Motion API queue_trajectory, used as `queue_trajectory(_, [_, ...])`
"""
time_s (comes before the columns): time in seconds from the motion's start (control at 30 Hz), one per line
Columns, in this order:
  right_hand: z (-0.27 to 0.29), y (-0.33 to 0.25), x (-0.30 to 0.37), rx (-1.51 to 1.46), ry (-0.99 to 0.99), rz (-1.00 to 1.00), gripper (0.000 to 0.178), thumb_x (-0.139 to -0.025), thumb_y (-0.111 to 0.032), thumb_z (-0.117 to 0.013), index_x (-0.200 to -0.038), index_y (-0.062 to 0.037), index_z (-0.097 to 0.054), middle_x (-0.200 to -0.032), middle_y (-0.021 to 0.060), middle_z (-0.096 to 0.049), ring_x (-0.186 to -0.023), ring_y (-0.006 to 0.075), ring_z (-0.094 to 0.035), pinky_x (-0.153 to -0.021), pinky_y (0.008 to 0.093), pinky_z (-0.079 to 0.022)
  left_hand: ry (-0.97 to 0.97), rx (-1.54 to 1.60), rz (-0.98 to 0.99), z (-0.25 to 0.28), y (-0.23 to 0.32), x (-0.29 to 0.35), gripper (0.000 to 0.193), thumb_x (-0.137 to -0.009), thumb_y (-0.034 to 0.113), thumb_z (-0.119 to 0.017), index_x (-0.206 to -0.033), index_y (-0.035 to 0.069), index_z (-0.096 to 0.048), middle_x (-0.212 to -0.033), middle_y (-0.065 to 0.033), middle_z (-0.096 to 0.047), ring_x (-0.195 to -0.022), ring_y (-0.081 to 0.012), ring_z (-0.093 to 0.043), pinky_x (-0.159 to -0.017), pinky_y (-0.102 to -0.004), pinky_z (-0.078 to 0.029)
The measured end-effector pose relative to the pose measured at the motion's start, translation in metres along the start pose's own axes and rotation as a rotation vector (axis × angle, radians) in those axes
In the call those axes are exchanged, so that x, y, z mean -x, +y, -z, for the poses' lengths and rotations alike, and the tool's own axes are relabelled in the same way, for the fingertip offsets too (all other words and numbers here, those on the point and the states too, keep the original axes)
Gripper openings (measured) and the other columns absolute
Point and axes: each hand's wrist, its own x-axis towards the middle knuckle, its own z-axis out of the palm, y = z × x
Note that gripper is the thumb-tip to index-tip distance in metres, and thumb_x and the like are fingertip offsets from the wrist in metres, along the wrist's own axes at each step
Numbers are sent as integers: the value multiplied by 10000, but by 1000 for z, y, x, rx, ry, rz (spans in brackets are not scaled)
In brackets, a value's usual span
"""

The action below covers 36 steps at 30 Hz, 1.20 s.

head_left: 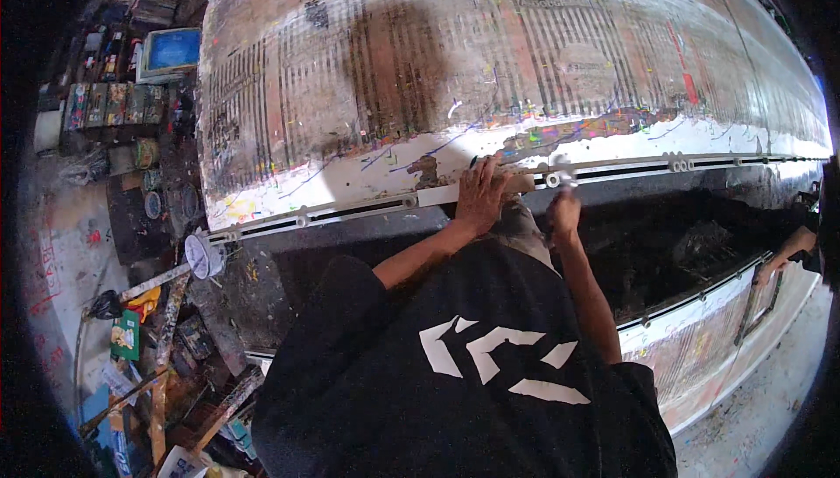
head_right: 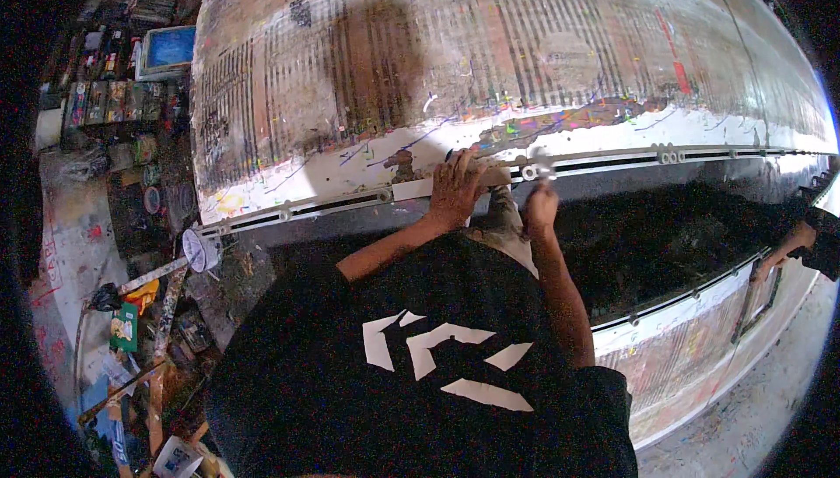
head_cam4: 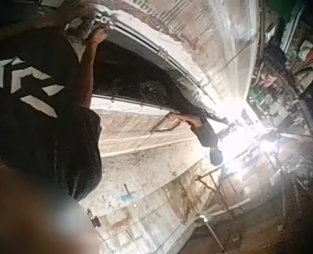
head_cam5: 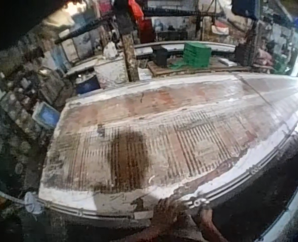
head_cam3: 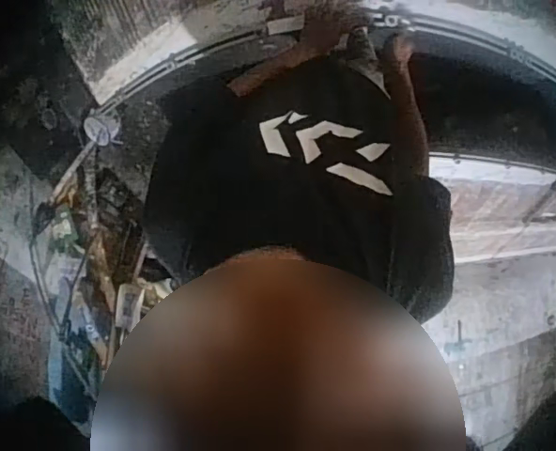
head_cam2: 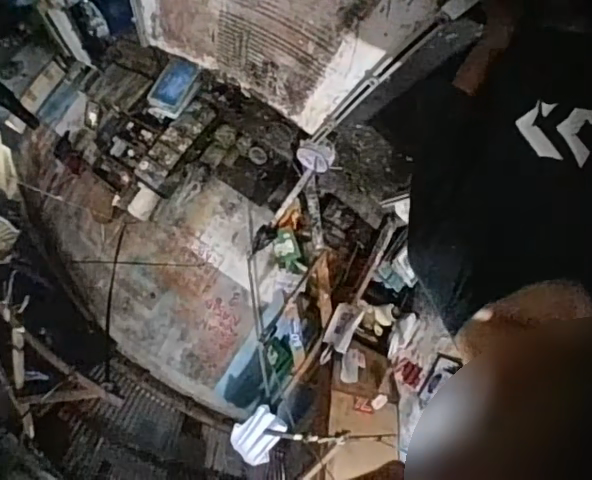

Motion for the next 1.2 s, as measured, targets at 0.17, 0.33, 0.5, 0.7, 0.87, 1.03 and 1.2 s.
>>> queue_trajectory(0.17, [-11,-9,9,61,122,-40,527,-1099,-397,-419,-725,-43,-535,-588,24,-495,-492,164,-437,-478,377,-352,30,-42,1,-7,-7,8,546,-928,301,-699,-1420,161,-508,-1619,-136,-303,-1439,-408,-336,-1074,-625,-337])
queue_trajectory(0.33, [-16,-39,24,146,-81,-5,474,-1094,-428,-430,-753,-107,-505,-585,-10,-451,-465,125,-426,-418,322,-341,24,-39,9,-13,-11,9,526,-939,333,-688,-1410,170,-518,-1589,-135,-327,-1445,-403,-329,-1083,-612,-335])
queue_trajectory(0.5, [-18,-30,26,89,-101,-95,502,-1090,-424,-454,-736,-78,-539,-590,-1,-464,-476,129,-451,-426,333,-342,45,-85,-2,-12,-11,9,506,-940,318,-688,-1397,172,-525,-1581,-131,-335,-1443,-390,-333,-1101,-601,-322])
queue_trajectory(0.7, [-24,-43,31,17,-139,-183,507,-1107,-407,-410,-757,-61,-534,-583,13,-466,-424,146,-427,-403,351,-370,25,-118,-7,-9,-10,9,517,-937,285,-693,-1408,172,-511,-1575,-133,-341,-1435,-382,-349,-1098,-607,-321])
queue_trajectory(0.87, [-20,-36,33,12,-27,-34,448,-1102,-415,-468,-780,-107,-520,-601,-7,-470,-461,107,-432,-411,293,-346,56,-67,-24,-8,-8,8,584,-907,281,-725,-1430,183,-485,-1579,-135,-342,-1434,-388,-354,-1094,-614,-324])
queue_trajectory(1.03, [-16,-58,54,-69,-155,-27,477,-1089,-484,-473,-828,-99,-576,-594,-5,-479,-457,116,-441,-422,287,-350,58,-55,-21,-11,-11,9,601,-896,281,-736,-1429,171,-480,-1592,-141,-338,-1431,-391,-358,-1088,-619,-329])
queue_trajectory(1.2, [10,-82,56,-183,-229,-59,541,-1064,-561,-483,-774,-111,-560,-600,-24,-464,-525,100,-457,-497,269,-372,46,-80,-1,-8,-6,10,557,-920,303,-707,-1415,183,-481,-1568,-136,-347,-1437,-386,-343,-1091,-609,-319])
